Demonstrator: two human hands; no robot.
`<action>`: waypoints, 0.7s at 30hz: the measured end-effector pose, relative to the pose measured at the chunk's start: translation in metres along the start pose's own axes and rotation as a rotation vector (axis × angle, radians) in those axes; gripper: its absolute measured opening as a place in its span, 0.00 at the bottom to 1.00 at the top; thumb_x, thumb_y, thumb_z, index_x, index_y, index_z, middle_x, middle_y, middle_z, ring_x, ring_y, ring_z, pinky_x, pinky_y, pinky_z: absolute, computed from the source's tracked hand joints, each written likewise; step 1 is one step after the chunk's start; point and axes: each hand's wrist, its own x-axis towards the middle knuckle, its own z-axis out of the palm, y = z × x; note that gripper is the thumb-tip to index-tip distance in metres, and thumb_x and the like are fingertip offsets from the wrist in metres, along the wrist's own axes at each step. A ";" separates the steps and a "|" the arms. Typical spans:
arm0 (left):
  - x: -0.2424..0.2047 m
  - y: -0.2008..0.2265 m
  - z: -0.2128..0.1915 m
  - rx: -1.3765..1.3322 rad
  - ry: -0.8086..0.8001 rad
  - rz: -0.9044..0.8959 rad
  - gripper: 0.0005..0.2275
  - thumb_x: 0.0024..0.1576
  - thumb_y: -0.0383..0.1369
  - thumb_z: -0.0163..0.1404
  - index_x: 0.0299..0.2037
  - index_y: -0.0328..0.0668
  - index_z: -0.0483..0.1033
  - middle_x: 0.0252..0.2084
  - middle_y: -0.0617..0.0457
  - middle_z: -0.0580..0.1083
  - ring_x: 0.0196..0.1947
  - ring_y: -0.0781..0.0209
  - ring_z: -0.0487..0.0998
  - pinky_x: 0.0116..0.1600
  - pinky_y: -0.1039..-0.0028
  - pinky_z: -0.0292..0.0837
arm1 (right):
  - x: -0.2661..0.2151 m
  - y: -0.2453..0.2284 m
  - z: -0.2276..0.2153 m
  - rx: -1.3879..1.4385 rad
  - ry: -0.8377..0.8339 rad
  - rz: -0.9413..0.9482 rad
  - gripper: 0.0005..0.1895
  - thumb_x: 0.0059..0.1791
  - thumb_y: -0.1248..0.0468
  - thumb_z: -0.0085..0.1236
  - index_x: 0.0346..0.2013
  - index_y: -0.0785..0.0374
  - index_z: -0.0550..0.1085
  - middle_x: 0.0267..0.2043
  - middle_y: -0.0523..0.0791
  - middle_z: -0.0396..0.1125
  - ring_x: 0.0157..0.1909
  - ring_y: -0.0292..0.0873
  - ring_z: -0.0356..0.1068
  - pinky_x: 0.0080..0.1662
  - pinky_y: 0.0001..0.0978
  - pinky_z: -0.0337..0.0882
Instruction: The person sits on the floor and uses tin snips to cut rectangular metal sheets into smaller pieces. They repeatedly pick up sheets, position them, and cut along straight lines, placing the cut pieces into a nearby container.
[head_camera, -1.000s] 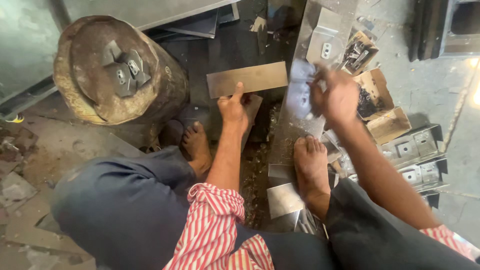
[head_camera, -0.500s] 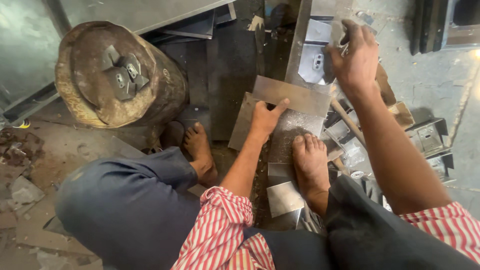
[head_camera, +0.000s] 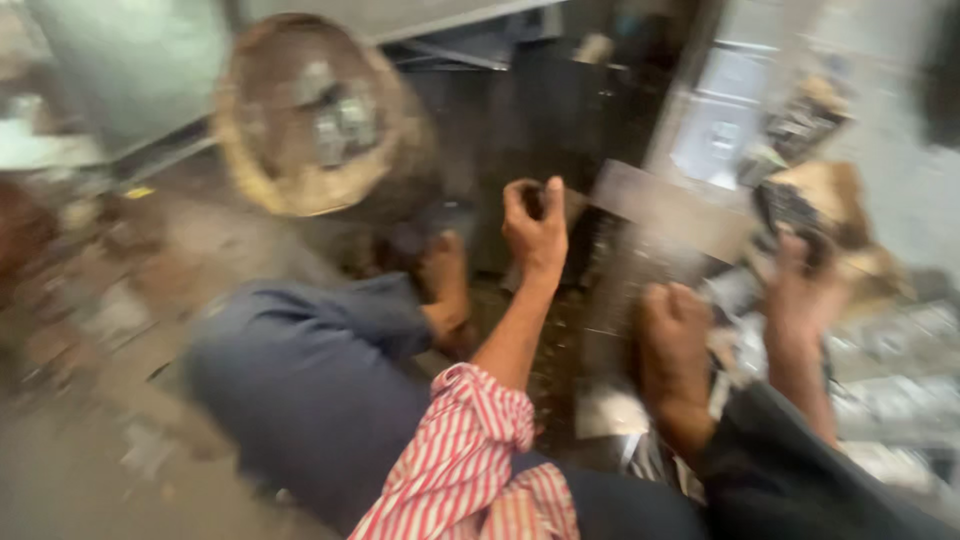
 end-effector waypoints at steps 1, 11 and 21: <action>0.016 0.005 -0.014 0.008 0.102 0.093 0.16 0.57 0.41 0.60 0.44 0.36 0.74 0.34 0.50 0.74 0.34 0.57 0.74 0.42 0.66 0.74 | 0.003 0.006 0.004 0.302 0.020 0.160 0.15 0.62 0.60 0.50 0.57 0.69 0.70 0.54 0.43 0.71 0.52 0.38 0.69 0.50 0.30 0.74; 0.264 -0.023 -0.167 0.737 0.558 -0.128 0.30 0.50 0.46 0.61 0.60 0.40 0.68 0.62 0.36 0.67 0.63 0.36 0.67 0.66 0.51 0.60 | -0.001 0.004 -0.014 0.233 -0.066 -0.151 0.09 0.67 0.75 0.36 0.55 0.76 0.66 0.47 0.51 0.71 0.43 0.41 0.75 0.39 0.29 0.75; 0.280 -0.043 -0.205 0.433 0.382 -0.466 0.39 0.42 0.47 0.72 0.57 0.26 0.70 0.61 0.34 0.69 0.61 0.43 0.70 0.65 0.59 0.64 | -0.010 -0.003 -0.011 0.213 -0.082 -0.015 0.08 0.68 0.72 0.41 0.56 0.74 0.70 0.45 0.51 0.72 0.35 0.37 0.69 0.41 0.27 0.70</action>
